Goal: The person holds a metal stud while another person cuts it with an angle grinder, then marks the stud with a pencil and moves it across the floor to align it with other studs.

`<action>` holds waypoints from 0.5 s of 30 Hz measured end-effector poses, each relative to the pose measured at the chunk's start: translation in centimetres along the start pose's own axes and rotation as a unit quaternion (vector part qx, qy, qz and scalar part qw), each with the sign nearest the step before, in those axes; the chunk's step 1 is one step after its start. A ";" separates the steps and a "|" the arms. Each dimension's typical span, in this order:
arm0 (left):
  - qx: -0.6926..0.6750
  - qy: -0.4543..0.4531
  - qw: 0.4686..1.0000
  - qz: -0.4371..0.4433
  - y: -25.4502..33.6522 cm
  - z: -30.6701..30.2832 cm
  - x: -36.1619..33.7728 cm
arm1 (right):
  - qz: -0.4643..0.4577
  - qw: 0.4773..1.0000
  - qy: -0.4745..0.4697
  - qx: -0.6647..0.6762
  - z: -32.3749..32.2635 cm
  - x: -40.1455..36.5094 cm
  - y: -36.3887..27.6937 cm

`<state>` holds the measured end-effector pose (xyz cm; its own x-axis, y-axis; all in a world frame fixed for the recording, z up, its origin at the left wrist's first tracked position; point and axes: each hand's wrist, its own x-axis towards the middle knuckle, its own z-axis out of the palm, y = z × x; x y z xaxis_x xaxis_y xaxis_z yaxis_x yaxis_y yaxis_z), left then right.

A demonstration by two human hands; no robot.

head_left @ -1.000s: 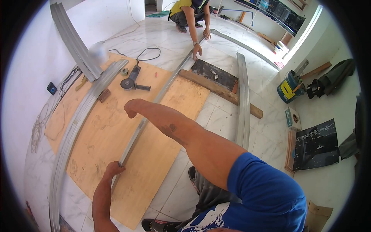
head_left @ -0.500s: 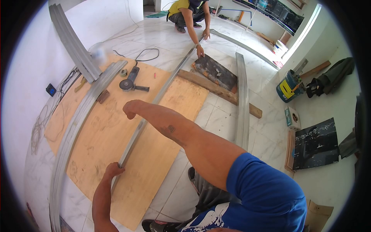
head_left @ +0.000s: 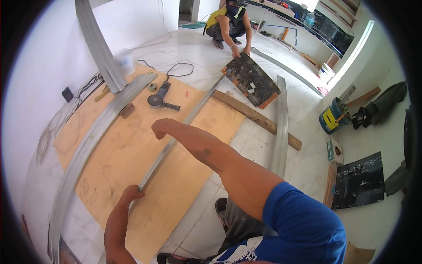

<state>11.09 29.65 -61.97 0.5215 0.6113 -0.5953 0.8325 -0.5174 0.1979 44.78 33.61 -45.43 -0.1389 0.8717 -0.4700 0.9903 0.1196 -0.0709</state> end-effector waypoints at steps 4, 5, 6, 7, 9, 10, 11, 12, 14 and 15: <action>0.017 0.013 1.000 -0.004 -0.2 0.6 0.2 | 0.014 1.000 -0.007 0.007 -0.1 -0.9 0.1; 0.017 0.009 1.000 -0.006 -0.1 0.5 0.2 | 0.019 1.000 -0.012 0.009 -0.2 -0.9 0.2; 0.017 0.006 1.000 -0.008 -0.1 0.3 0.2 | 0.019 1.000 -0.004 0.014 -0.2 -1.0 0.2; 0.018 0.003 1.000 -0.010 0.0 0.2 0.2 | 0.020 1.000 0.004 0.019 -0.1 -1.1 0.2; 0.019 -0.002 1.000 -0.013 0.2 0.0 0.0 | 0.018 1.000 0.006 0.017 0.1 -0.7 0.4; 0.019 -0.003 1.000 -0.012 0.3 -0.1 -0.1 | 0.015 1.000 0.000 0.010 0.1 -0.3 0.4; 0.020 -0.004 1.000 -0.012 0.3 -0.2 -0.2 | 0.013 1.000 -0.006 0.004 0.2 0.0 0.4; 0.020 -0.004 1.000 -0.011 0.4 -0.3 -0.3 | 0.009 1.000 0.002 0.007 0.4 0.3 0.4; 0.016 -0.007 1.000 -0.020 0.7 -0.4 -0.4 | 0.003 1.000 0.017 0.012 0.9 0.8 0.5; 0.014 -0.009 1.000 -0.023 0.7 -0.5 -0.5 | 0.006 1.000 0.011 0.009 0.6 0.7 0.4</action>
<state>11.54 29.25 -61.14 0.4784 0.6249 -0.6169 0.8503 -0.5051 0.1478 45.03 33.98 -46.36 -0.1276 0.8835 -0.4507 0.9915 0.1018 -0.0811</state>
